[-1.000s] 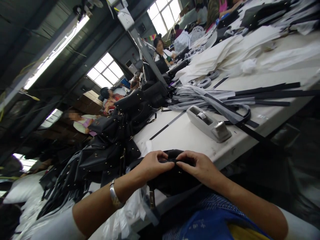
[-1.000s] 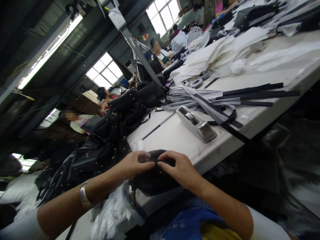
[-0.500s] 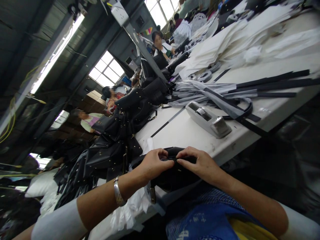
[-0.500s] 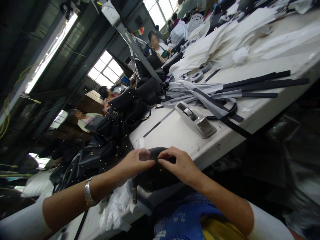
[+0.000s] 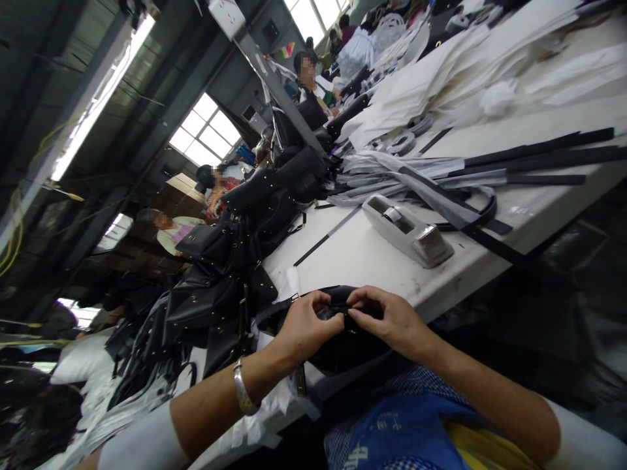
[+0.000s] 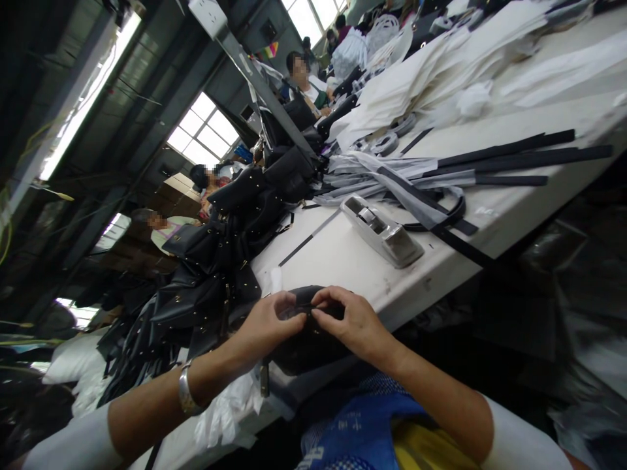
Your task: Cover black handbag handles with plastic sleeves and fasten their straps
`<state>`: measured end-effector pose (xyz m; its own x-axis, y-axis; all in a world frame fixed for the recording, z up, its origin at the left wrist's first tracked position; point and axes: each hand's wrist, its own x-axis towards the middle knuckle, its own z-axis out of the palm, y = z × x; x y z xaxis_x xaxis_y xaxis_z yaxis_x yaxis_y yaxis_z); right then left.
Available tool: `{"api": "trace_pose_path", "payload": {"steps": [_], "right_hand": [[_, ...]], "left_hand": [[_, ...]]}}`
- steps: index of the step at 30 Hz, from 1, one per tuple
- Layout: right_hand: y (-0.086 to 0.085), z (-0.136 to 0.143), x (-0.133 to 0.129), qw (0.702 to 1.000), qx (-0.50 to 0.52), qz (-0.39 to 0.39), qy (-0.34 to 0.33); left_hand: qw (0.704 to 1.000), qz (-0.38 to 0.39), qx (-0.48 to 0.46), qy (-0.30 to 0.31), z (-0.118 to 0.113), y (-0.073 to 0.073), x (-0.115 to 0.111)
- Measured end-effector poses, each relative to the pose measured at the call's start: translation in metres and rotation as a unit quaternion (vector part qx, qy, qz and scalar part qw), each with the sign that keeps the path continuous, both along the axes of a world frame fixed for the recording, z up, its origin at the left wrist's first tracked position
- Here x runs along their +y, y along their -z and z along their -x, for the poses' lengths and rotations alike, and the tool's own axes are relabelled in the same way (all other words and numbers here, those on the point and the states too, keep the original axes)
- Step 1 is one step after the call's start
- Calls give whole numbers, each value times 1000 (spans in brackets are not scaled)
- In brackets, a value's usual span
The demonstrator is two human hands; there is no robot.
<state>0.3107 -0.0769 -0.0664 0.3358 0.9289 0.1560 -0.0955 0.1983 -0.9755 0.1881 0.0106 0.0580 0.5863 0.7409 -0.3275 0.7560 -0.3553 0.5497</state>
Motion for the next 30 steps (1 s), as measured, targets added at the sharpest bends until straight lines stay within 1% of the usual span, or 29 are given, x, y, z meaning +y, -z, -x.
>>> {"api": "trace_pose_path", "payload": {"steps": [6, 9, 12, 14, 16, 18, 19, 21, 22, 24, 26, 27, 28, 30], "right_hand": [[-2, 5, -5, 999, -30, 7, 30], [-4, 11, -7, 996, -60, -3, 59], [-3, 14, -5, 994, -75, -10, 77], [-4, 12, -3, 994, -77, -12, 73], [-5, 6, 1, 995, -82, -11, 63], [-7, -1, 3, 994, -93, -4, 52], [-8, -6, 3, 994, -102, 0, 49], [-12, -13, 2, 990, -129, 9, 48], [-14, -16, 0, 988, -147, 12, 50], [-20, -18, -4, 979, -190, 10, 74], [-30, -16, -8, 963, -244, -20, 114], [-37, -12, -8, 952, -276, -47, 123], [-45, -8, -8, 939, -313, -80, 118], [-60, 2, -3, 905, -394, -144, 66]], "left_hand": [[999, -41, -13, 3, 3, 10, -4], [998, -47, -31, 16, 6, 16, -6], [996, -78, -28, 31, 7, 20, -5], [994, -93, -9, 50, 5, 17, 1], [993, -85, 7, 85, 2, 10, 10], [992, -46, -9, 121, 3, -2, 21], [991, -19, -31, 129, 5, -8, 26], [989, 17, -87, 115, 17, -20, 31], [989, 17, -114, 95, 26, -25, 32], [988, -12, -145, 53, 49, -29, 28], [988, -54, -137, 36, 72, -26, 20], [989, -73, -124, 42, 82, -23, 15], [988, -95, -106, 54, 89, -19, 10], [984, -142, -79, 77, 97, -12, 1]]}}
